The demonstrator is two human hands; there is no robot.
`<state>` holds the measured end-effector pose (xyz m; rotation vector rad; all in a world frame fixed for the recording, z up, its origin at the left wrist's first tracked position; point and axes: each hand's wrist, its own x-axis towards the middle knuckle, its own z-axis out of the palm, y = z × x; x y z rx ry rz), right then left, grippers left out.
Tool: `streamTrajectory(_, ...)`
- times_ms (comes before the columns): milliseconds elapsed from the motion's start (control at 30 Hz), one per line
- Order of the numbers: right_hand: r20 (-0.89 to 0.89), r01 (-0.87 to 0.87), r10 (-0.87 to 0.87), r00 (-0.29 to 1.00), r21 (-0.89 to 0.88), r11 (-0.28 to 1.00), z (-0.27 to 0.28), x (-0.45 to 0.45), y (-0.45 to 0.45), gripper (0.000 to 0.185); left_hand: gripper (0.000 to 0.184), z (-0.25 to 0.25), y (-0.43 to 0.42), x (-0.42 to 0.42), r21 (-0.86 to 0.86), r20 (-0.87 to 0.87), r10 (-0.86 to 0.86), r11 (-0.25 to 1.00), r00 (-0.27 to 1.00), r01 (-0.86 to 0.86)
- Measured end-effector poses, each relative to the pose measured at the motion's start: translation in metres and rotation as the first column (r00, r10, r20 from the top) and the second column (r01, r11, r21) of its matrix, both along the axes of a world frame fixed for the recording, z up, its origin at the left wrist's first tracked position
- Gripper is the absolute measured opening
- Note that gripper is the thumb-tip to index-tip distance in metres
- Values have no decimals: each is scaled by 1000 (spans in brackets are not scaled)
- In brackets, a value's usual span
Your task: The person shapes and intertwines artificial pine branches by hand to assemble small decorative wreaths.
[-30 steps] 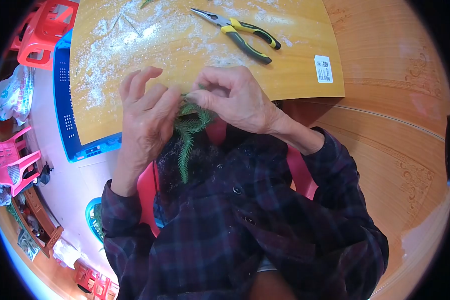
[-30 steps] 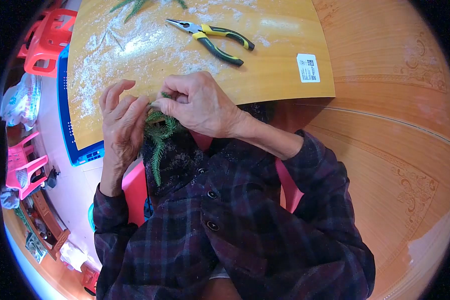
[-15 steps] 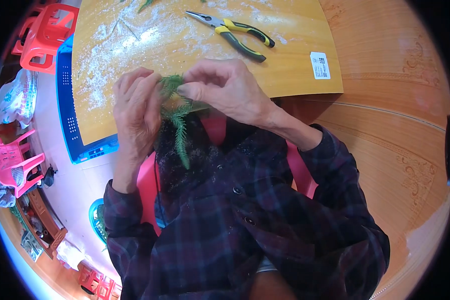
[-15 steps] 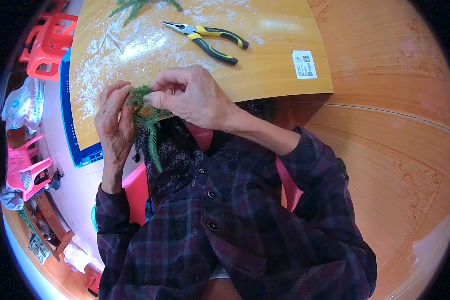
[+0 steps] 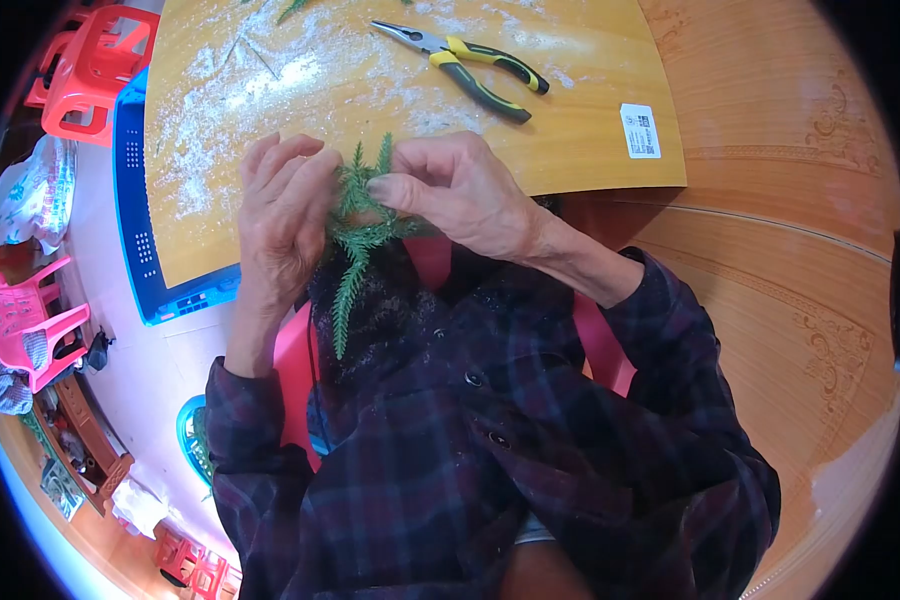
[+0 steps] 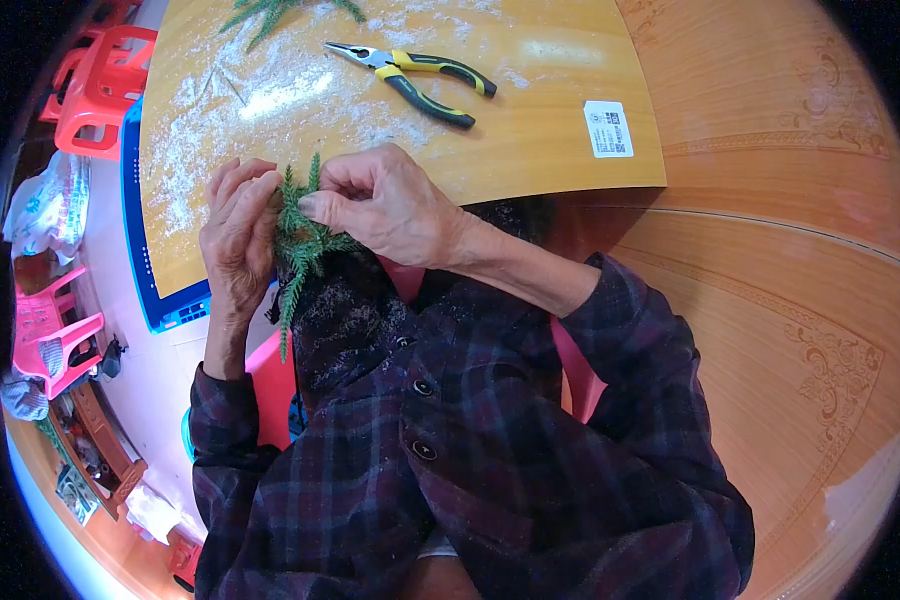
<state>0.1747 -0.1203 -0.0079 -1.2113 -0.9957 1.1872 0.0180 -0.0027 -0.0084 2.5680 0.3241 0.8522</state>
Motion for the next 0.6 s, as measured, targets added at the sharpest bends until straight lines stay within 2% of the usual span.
streamTrajectory(133,-6,49,-49,999,15,999,0,-5,-3,32,13,-4,-4,0,-115,40,35,993,999,-30)
streamTrajectory(267,28,50,-50,998,-21,999,7,-7,-8,34,12,0,-8,-1,-149,53,37,988,998,-28)
streamTrajectory(367,-82,36,-42,996,-75,997,17,-9,-14,34,13,-1,-8,-3,-163,77,7,987,997,5)
streamTrajectory(467,-56,50,-55,997,-86,995,12,-8,-15,33,14,-2,-7,-5,-225,74,5,974,997,11)
streamTrajectory(533,111,85,-84,990,-2,996,4,-3,-12,31,16,-6,-8,-4,-295,65,30,956,997,-9)
streamTrajectory(600,236,99,-107,966,47,994,1,1,-6,29,20,-6,-5,0,-210,30,60,976,998,-52)
